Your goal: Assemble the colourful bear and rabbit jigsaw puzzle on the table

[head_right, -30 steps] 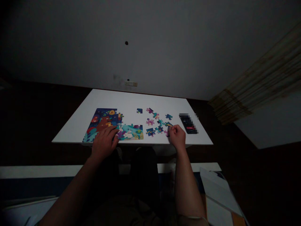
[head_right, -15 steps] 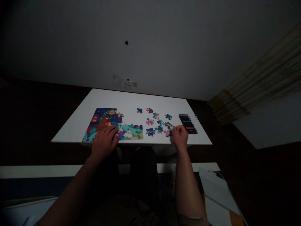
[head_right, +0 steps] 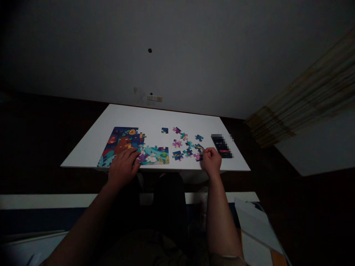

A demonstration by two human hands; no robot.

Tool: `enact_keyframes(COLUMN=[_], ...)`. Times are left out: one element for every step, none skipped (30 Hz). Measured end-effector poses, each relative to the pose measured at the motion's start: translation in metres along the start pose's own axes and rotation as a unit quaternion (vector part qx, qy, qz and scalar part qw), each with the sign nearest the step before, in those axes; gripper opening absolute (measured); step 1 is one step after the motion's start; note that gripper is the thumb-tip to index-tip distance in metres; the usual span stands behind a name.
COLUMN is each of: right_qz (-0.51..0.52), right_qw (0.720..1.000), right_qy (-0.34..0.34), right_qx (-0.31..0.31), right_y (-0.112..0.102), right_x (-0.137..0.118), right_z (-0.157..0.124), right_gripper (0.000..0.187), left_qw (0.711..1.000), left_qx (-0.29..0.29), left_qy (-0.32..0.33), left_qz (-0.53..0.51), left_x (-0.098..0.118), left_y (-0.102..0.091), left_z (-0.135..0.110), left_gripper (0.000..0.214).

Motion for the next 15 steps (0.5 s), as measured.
enact_keyframes(right_qz=[0.006, 0.014, 0.021, 0.021, 0.019, 0.017, 0.016, 0.017, 0.021, 0.027, 0.031, 0.035, 0.037, 0.037, 0.036], right_qw=[1.000, 1.000, 0.999, 0.999, 0.999, 0.999, 0.999, 0.999, 0.999, 0.999, 0.999, 0.999, 0.998, 0.998, 0.999], right_qy=[0.007, 0.015, 0.022, 0.023, 0.021, 0.021, 0.022, 0.024, 0.026, 0.029, 0.032, 0.033, 0.034, 0.035, 0.036], right_qx=[0.006, 0.013, 0.019, 0.019, 0.019, 0.020, 0.022, 0.024, 0.026, 0.026, 0.026, 0.025, 0.023, 0.021, 0.019], right_y=[-0.001, -0.002, -0.003, -0.002, -0.002, -0.002, -0.002, -0.002, -0.002, -0.002, -0.002, -0.002, -0.002, -0.002, -0.003], right_x=[0.003, 0.006, 0.009, 0.011, 0.012, 0.013, 0.013, 0.014, 0.014, 0.014, 0.013, 0.013, 0.012, 0.011, 0.010], right_z=[0.000, 0.001, 0.001, 0.001, 0.001, 0.001, 0.001, 0.001, 0.001, 0.001, 0.000, 0.000, -0.001, -0.001, -0.002], right_gripper=[0.035, 0.035, 0.035, 0.036, 0.037, 0.038, 0.039, 0.039, 0.039, 0.039, 0.038, 0.038, 0.038, 0.038, 0.038], left_qw=[1.000, 1.000, 1.000, 1.000, 1.000, 1.000, 1.000, 1.000, 1.000, 1.000, 1.000, 1.000, 1.000, 1.000, 1.000], left_qx=[0.000, 0.002, 0.003, 0.005, 0.006, 0.008, 0.009, 0.010, 0.010, 0.010, 0.010, 0.010, 0.011, 0.011, 0.011], left_qy=[0.001, 0.002, 0.003, 0.005, 0.007, 0.008, 0.009, 0.009, 0.008, 0.007, 0.006, 0.005, 0.003, 0.001, -0.001], left_qz=[-0.001, -0.002, -0.004, -0.005, -0.006, -0.006, -0.004, -0.003, -0.002, -0.002, -0.003, -0.006, -0.009, -0.012, -0.015], left_x=[0.000, 0.000, 0.000, 0.000, 0.001, 0.001, 0.001, 0.001, 0.001, 0.001, 0.001, 0.001, 0.001, 0.001, 0.001], left_y=[0.000, 0.000, 0.000, -0.001, -0.001, -0.001, -0.001, -0.001, -0.001, -0.001, -0.001, -0.001, -0.001, -0.002, -0.002], left_z=[0.000, 0.000, 0.000, 0.000, 0.000, 0.000, 0.000, 0.000, 0.000, 0.000, 0.000, 0.000, 0.000, 0.000, 0.000], left_gripper=[0.037, 0.037, 0.037, 0.037, 0.037, 0.037, 0.037, 0.037, 0.037, 0.036, 0.036, 0.036, 0.036, 0.036, 0.036])
Point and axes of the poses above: each hand's wrist, its own z-axis towards the middle knuckle, its own y-axis out of the palm, x = y × z, the point moved 9 cm from there along z, towards the middle knuckle, and after that the axes turned 12 degrees about x, right-handed, at the moved point
